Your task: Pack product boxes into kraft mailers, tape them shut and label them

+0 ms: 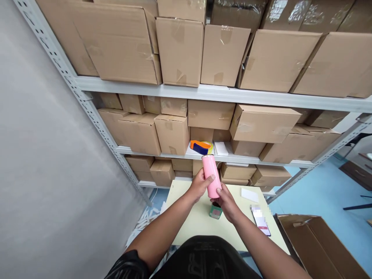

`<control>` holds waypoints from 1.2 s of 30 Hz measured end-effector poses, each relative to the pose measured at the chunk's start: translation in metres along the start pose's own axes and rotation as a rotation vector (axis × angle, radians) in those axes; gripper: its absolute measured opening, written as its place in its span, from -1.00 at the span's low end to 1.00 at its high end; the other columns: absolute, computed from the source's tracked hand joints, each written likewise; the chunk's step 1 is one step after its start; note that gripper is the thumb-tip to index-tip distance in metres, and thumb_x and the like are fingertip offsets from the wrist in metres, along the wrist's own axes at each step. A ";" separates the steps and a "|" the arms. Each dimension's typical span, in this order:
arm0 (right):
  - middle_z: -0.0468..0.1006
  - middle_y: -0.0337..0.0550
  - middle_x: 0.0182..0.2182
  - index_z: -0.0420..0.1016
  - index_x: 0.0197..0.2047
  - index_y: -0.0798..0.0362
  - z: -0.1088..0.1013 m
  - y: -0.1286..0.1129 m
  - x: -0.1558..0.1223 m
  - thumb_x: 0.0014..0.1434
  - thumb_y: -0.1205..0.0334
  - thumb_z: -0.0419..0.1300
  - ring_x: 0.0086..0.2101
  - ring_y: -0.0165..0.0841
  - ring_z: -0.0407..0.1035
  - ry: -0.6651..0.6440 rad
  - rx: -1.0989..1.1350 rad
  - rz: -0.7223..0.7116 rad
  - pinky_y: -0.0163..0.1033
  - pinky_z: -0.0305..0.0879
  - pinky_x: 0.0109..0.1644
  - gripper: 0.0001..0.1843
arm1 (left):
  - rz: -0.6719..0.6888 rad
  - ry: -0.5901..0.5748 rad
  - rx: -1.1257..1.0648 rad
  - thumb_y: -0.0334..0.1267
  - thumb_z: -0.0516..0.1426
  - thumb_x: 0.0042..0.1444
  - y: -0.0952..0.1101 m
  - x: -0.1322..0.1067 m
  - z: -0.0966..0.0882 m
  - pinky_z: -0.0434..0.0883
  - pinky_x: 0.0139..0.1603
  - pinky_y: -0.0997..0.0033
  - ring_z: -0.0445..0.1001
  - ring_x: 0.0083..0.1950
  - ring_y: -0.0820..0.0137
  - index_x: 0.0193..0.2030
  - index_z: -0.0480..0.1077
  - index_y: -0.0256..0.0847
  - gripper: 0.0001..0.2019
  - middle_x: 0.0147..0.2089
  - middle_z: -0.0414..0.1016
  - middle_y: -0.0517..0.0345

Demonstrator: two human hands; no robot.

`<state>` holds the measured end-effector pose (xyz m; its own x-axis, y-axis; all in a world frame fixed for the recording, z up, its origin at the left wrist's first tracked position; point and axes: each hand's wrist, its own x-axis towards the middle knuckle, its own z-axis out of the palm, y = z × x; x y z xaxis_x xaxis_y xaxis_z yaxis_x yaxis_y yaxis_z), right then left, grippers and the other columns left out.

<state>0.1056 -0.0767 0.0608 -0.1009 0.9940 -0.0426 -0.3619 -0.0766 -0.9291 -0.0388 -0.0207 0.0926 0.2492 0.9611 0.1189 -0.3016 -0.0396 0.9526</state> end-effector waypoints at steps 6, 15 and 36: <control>0.57 -0.08 -0.04 0.43 0.11 -0.05 -0.010 -0.005 0.004 0.05 -0.13 0.42 -0.15 -0.14 0.51 -0.013 -0.013 -0.015 -0.07 0.43 -0.07 -0.37 | -0.002 -0.028 -0.042 0.23 0.24 0.16 -0.005 0.003 0.008 0.45 -0.07 0.30 0.53 -0.08 0.24 0.15 0.40 -0.23 -0.38 -0.06 0.56 0.00; 0.54 -0.08 -0.02 0.37 0.14 -0.09 -0.013 -0.005 0.003 0.15 -0.17 0.31 -0.19 -0.16 0.52 -0.091 0.136 0.099 -0.01 0.45 -0.08 -0.42 | 0.013 0.047 -0.119 0.09 0.37 0.04 -0.004 0.014 0.018 0.47 -0.05 0.27 0.56 -0.10 0.24 0.11 0.40 -0.19 -0.40 -0.07 0.59 0.03; 0.49 -0.05 -0.01 0.33 0.19 -0.11 -0.005 0.005 0.018 -0.11 -0.05 0.53 -0.04 -0.11 0.38 0.203 -0.379 -0.222 0.01 0.38 0.07 -0.17 | 0.070 0.233 -0.088 0.09 0.39 0.01 -0.008 0.020 0.006 0.46 0.02 0.29 0.53 0.02 0.22 0.10 0.36 -0.18 -0.39 0.04 0.55 -0.02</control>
<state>0.1062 -0.0585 0.0535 0.1372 0.9811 0.1364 0.0127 0.1360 -0.9906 -0.0263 -0.0025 0.0893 0.0093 0.9943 0.1064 -0.3924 -0.0943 0.9150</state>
